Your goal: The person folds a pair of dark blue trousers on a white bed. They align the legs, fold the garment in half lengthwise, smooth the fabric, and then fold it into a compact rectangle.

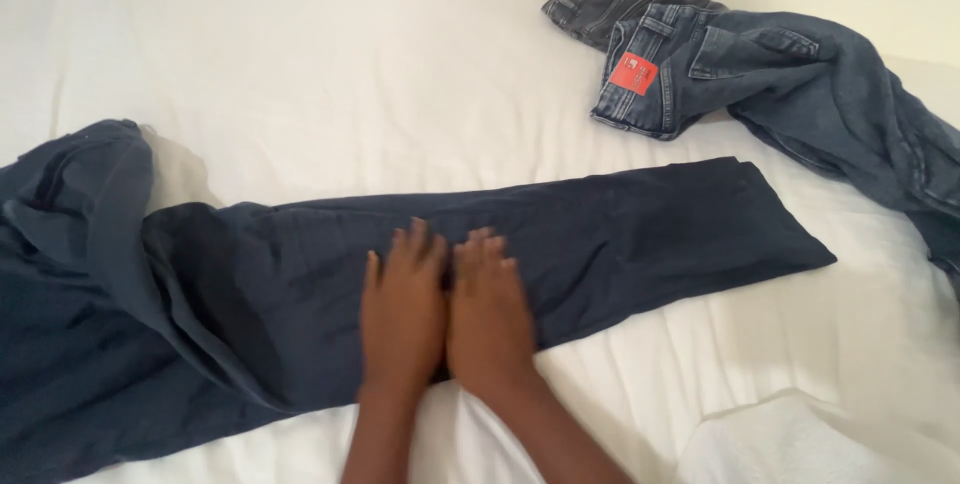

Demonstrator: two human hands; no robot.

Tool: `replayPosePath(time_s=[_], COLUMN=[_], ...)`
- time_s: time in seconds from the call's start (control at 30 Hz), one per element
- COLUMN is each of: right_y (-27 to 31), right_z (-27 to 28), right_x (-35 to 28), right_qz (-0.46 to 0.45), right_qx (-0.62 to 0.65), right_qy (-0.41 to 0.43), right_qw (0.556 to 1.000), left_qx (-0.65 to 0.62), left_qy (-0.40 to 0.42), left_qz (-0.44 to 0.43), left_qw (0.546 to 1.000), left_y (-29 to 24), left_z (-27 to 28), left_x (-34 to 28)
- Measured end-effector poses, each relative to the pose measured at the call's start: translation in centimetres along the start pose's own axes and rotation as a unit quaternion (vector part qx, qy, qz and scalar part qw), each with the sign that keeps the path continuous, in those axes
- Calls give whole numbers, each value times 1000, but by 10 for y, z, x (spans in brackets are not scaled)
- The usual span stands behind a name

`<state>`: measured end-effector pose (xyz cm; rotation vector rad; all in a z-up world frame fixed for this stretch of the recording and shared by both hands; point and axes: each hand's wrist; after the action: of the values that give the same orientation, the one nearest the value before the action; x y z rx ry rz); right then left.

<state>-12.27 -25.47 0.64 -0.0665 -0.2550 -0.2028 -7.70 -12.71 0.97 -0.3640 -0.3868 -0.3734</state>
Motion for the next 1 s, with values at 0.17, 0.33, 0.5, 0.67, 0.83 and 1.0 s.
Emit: replayPosePath(time_s=[0.17, 0.33, 0.5, 0.67, 0.83, 1.0], right_y=[-8, -64, -97, -55, -31, -62], right_z=[8, 26, 8, 15, -3, 26], right_x=[5, 41, 49, 24, 13, 28], right_qz=[119, 21, -88, -68, 82, 193], right_qx=[147, 95, 45, 10, 48, 85], right_qy=[-2, 113, 86, 56, -69, 34], right_qw=[982, 989, 991, 996, 993, 977], left_qx=[-40, 110, 155, 145, -73, 81], left_qy=[13, -20, -74, 4, -21, -27], left_qz=[-3, 78, 115, 106, 0, 49], left_qw=[999, 991, 978, 984, 997, 995], left_y=[-2, 52, 77, -5, -40, -38], left_z=[-4, 8, -4, 17, -12, 3], left_x=[-6, -9, -18, -6, -10, -9])
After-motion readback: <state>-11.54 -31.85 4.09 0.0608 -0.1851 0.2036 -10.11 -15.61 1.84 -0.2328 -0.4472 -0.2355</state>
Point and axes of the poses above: each hand's wrist, its own x-axis towards the middle knuckle, its own z-axis out of the back of the hand, y = z × x
